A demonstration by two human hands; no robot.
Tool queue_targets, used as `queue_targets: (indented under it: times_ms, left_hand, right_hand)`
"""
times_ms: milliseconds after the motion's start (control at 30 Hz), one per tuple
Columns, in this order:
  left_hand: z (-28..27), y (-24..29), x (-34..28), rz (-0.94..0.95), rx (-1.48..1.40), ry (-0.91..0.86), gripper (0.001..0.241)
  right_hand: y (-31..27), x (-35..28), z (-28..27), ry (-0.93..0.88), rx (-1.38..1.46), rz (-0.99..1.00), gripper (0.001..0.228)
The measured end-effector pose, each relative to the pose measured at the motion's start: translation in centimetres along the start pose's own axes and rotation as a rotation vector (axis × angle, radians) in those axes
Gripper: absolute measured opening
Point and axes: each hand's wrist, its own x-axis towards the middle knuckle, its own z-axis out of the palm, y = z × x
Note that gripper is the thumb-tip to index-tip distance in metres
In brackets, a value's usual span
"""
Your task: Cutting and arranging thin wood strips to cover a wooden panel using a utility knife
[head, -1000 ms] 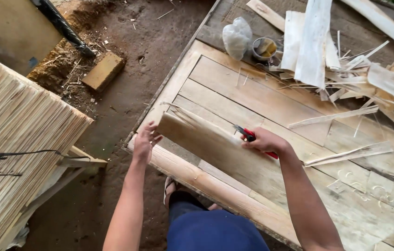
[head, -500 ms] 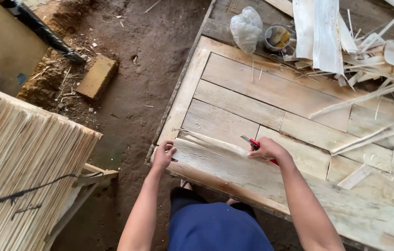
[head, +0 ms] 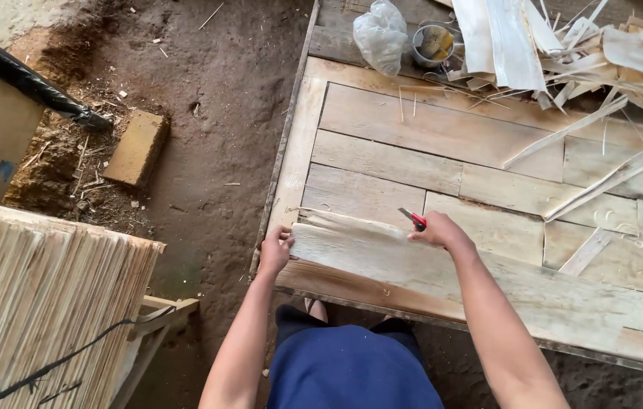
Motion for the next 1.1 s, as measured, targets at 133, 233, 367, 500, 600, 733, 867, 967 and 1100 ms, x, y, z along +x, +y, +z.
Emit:
queue_targets:
  times_ms: [133,233,367,500,600,733,867,967,1100]
  left_hand:
    - [1.0,-1.0,0.2,-0.023,0.204,-0.017,0.023]
    - [1.3,0.2,-1.2,-0.076,0.116,-0.025,0.023]
    - [1.5,0.7,-1.5,-0.06,0.087,-0.036,0.025]
    - [1.3,2.0,-2.4,-0.06,0.078,-0.024,0.024]
    - [1.1,1.2,-1.6,-0.063,0.005,-0.017,0.026]
    - [0.9,1.5,-1.2,-0.067,-0.026,-0.012,0.023]
    - [0.8,2.2,-0.1,-0.06,-0.27,0.03,0.022]
    - [0.2,3.5,-0.6,-0.054,-0.39,0.042,0.024]
    - [0.6,3.0,0.2,-0.018,-0.407,-0.001,0.021]
  right_hand:
    - [0.6,0.7,0.7,0.018,0.005,0.022,0.026]
    - [0.8,1.0,0.9,0.028,0.029,0.038,0.027]
    - [1.6,2.6,1.5,0.07,0.082,0.057,0.023]
    - [1.7,3.2,1.7,0.073,0.101,0.067,0.022]
    - [1.5,3.0,1.1,0.075,0.119,0.052,0.023]
    - [1.5,3.1,0.4,0.05,0.089,0.034,0.023]
    - [-0.2,-1.0,-4.7,0.082,0.023,-0.079,0.034]
    - [-0.5,-4.2,-9.4,0.192,0.033,-0.139,0.038]
    - [-0.1,-9.1,-15.9,0.472,0.222,-0.191,0.032]
